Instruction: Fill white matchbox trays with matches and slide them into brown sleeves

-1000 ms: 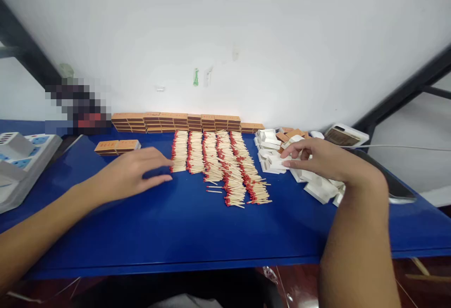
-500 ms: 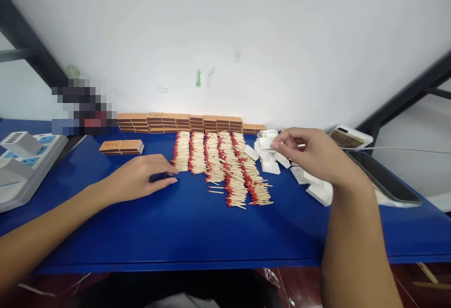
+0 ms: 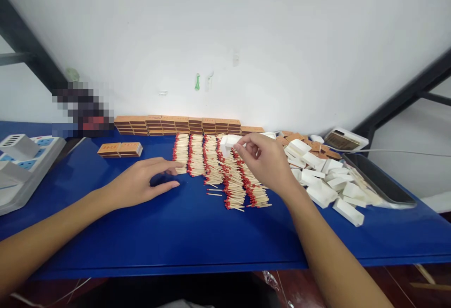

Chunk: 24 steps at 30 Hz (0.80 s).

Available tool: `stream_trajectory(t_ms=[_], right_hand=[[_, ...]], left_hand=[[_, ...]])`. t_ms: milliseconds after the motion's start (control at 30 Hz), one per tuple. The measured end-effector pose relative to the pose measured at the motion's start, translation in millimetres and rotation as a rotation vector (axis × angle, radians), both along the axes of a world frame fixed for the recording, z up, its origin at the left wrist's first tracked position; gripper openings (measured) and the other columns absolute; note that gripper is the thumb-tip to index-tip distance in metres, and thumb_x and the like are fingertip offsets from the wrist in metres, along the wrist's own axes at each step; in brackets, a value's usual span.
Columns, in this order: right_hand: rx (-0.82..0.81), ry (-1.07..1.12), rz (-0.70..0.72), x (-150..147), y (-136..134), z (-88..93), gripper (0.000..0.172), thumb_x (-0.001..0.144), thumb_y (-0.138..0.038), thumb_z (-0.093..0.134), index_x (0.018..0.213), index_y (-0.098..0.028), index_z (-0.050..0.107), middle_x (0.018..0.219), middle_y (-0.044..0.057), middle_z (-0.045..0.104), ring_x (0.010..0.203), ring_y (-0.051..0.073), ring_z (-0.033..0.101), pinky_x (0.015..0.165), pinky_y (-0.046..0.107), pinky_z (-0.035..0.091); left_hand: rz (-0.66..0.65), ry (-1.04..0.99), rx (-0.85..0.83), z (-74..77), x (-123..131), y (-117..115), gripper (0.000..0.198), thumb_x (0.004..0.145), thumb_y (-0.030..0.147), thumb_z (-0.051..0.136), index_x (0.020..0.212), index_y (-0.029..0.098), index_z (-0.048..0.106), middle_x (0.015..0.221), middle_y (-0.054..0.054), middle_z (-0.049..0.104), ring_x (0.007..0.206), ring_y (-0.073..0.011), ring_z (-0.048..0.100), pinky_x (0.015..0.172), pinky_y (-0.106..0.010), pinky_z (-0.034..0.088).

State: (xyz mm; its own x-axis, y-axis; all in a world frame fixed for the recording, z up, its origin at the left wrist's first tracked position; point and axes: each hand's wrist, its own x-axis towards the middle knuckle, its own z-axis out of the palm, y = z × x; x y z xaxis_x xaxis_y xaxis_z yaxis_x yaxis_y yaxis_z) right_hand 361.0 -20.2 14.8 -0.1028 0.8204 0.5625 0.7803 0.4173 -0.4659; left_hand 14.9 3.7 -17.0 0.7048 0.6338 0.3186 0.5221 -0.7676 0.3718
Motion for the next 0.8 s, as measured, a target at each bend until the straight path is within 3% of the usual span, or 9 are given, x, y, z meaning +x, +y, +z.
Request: stream_trajectory(t_ms=[133, 233, 333, 433, 633, 700, 800], right_hand=[[0.024, 0.104, 0.156, -33.7, -11.5, -4.2, 0.016, 0.102, -0.033, 0.068, 0.091, -0.022, 0.071, 0.064, -0.004, 0.054, 0.057, 0.013, 0.048, 0.054, 0.029, 0.038], [0.002, 0.082, 0.309, -59.7, -24.0, -9.2, 0.013, 0.104, -0.030, 0.067, 0.094, -0.022, 0.072, 0.071, -0.003, 0.062, 0.058, 0.012, 0.052, 0.057, 0.027, 0.041], [-0.006, 0.042, 0.439, -73.4, -32.6, -14.7, 0.010, 0.105, -0.027, 0.066, 0.099, -0.022, 0.072, 0.072, -0.003, 0.060, 0.060, 0.011, 0.052, 0.059, 0.026, 0.042], [-0.005, 0.011, 0.478, -72.7, -33.9, -17.1, 0.011, 0.107, -0.027, 0.064, 0.101, -0.021, 0.071, 0.073, -0.002, 0.059, 0.062, 0.012, 0.053, 0.060, 0.027, 0.042], [-0.041, -0.136, 0.336, -41.9, -20.1, -4.6, 0.020, 0.110, -0.034, 0.055, 0.100, -0.024, 0.069, 0.082, 0.003, 0.068, 0.067, 0.017, 0.057, 0.065, 0.031, 0.046], [-0.030, -0.198, 0.189, -19.4, -11.7, 1.7, 0.021, 0.108, -0.035, 0.055, 0.097, -0.024, 0.069, 0.083, 0.005, 0.070, 0.068, 0.018, 0.059, 0.067, 0.033, 0.047], [-0.004, -0.271, -0.057, 25.7, 1.7, 7.6, 0.021, 0.102, -0.036, 0.058, 0.090, -0.022, 0.070, 0.081, 0.007, 0.072, 0.067, 0.021, 0.060, 0.068, 0.035, 0.045]], left_hand=[[0.071, -0.195, -0.066, 3.6, 10.4, -8.4, 0.073, 0.096, 0.056, 0.075, 0.157, 0.025, 0.051, 0.136, -0.008, 0.073, 0.109, -0.0231, 0.073, 0.094, -0.037, 0.062], [0.054, -0.304, -0.127, 6.8, 15.7, -13.4, 0.084, 0.088, 0.057, 0.083, 0.158, 0.025, 0.048, 0.144, -0.009, 0.070, 0.116, -0.0235, 0.072, 0.096, -0.036, 0.062], [0.028, -0.329, -0.142, 8.7, 16.3, -14.9, 0.065, 0.088, 0.051, 0.086, 0.142, 0.025, 0.064, 0.128, -0.005, 0.078, 0.098, -0.0191, 0.075, 0.092, -0.033, 0.061], [0.004, -0.315, -0.139, 10.4, 13.0, -12.6, 0.046, 0.088, 0.047, 0.087, 0.125, 0.023, 0.074, 0.108, -0.001, 0.081, 0.086, -0.0163, 0.073, 0.086, -0.030, 0.060], [0.074, -0.360, -0.263, 17.7, 5.5, -3.5, 0.046, 0.086, 0.048, 0.087, 0.123, 0.023, 0.076, 0.117, -0.004, 0.081, 0.086, -0.0171, 0.072, 0.078, -0.030, 0.061], [0.083, -0.399, -0.363, 19.6, 4.9, -1.4, 0.045, 0.086, 0.047, 0.087, 0.121, 0.022, 0.076, 0.114, -0.005, 0.081, 0.084, -0.0172, 0.072, 0.075, -0.031, 0.062], [0.034, -0.483, -0.521, 19.5, 4.7, 0.7, 0.050, 0.081, 0.043, 0.091, 0.122, 0.019, 0.074, 0.113, -0.009, 0.080, 0.091, -0.0203, 0.076, 0.084, -0.036, 0.066]])
